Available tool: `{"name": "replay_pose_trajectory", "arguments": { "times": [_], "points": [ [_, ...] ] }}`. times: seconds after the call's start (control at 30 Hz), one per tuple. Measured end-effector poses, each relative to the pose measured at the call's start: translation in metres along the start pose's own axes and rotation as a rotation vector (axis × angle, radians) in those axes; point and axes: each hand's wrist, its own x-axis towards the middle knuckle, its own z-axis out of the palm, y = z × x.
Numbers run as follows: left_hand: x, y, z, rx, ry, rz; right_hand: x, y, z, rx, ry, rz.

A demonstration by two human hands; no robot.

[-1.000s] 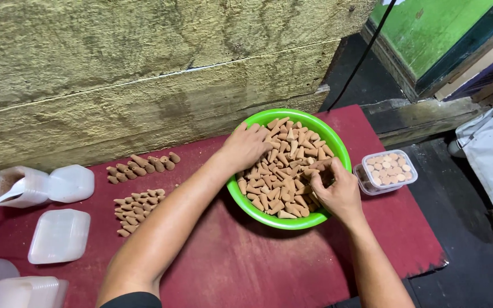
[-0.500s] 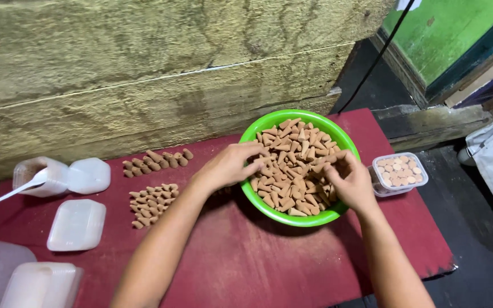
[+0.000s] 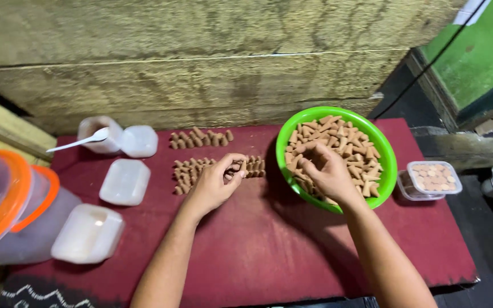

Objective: Arranging small incense cones from a bowl into organized grid patterns on a work surface.

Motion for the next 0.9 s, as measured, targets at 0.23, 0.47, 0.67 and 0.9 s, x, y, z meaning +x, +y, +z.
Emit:
{"name": "replay_pose_trajectory", "arguments": {
  "times": [0.23, 0.47, 0.67, 0.9],
  "points": [
    [-0.034, -0.033, -0.012, 0.032, 0.083, -0.033, -0.008, -0.038, 0.085, -0.129, -0.149, -0.001],
    [-0.031, -0.091, 0.012, 0.224, 0.106, 0.025, -0.012, 0.014, 0.129, -0.504, -0.17, -0.054],
    [-0.017, -0.105, 0.032, 0.483, 0.118, -0.012, -0.005, 0.034, 0.145, -0.581, -0.162, -0.078],
    [-0.004, -0.131, 0.052, 0.67, 0.131, -0.024, 0.003, 0.071, 0.145, -0.758, -0.133, -0.298]
  ]
}}
